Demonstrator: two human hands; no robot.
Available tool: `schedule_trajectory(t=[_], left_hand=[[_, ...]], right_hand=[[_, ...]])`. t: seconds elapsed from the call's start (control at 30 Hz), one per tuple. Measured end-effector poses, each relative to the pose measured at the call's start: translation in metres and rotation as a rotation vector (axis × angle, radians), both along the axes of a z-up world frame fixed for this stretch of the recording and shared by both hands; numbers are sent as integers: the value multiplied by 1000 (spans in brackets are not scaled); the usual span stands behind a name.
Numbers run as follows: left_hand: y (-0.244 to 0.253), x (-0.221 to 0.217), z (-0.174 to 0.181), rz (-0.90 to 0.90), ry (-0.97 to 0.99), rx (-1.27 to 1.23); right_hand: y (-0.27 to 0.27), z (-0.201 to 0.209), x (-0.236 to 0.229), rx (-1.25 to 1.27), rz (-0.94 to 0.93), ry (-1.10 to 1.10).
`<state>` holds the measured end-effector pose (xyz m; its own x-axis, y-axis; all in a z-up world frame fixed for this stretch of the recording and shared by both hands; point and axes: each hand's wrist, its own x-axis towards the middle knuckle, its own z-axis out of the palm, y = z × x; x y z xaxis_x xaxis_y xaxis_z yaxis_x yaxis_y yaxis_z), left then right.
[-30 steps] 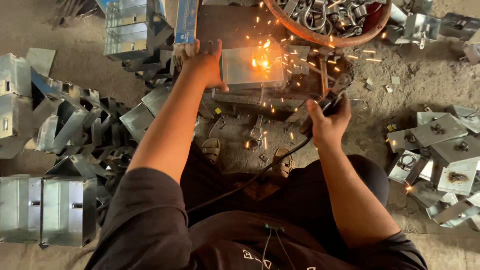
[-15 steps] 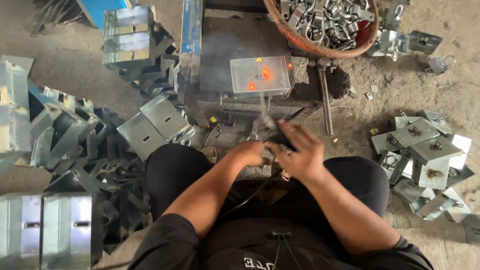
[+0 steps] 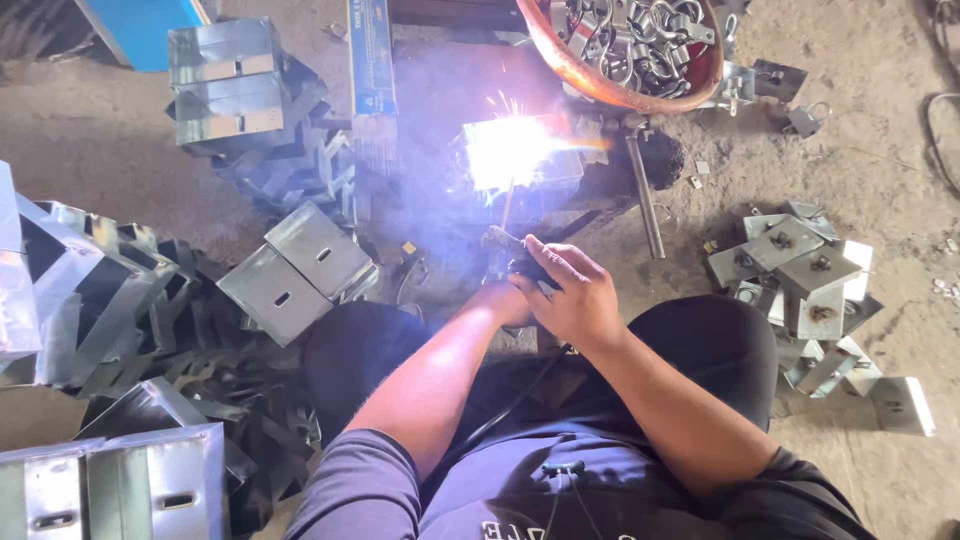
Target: The person sits on the floor and repeatedly picks up small metal boxes and metal rings. They place the rings on the boxes and use a welding torch to weld them together, creating sparks. The person then places the finished pieces on the floor.
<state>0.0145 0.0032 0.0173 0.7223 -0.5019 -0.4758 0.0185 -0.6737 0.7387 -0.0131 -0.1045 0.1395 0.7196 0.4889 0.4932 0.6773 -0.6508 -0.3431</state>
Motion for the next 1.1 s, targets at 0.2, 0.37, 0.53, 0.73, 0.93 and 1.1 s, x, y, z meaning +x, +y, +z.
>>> schedule_trajectory(t=[0.2, 0.37, 0.53, 0.73, 0.93, 1.1], left_hand=[[-15, 7, -22, -75, -51, 14], [-17, 9, -29, -97, -73, 24], [-19, 8, -27, -107, -84, 39], [-20, 10, -29, -111, -96, 49], [-23, 12, -29, -125, -103, 56], [-25, 9, -30, -131, -108, 52]], right_hand=[[4, 2, -4, -24, -31, 22], [3, 3, -2, -118, -12, -27], [4, 2, -3, -163, -21, -89], [5, 5, -6, -124, -31, -56], [4, 3, -5, -151, -46, -14], [3, 2, -4, -191, -43, -20]])
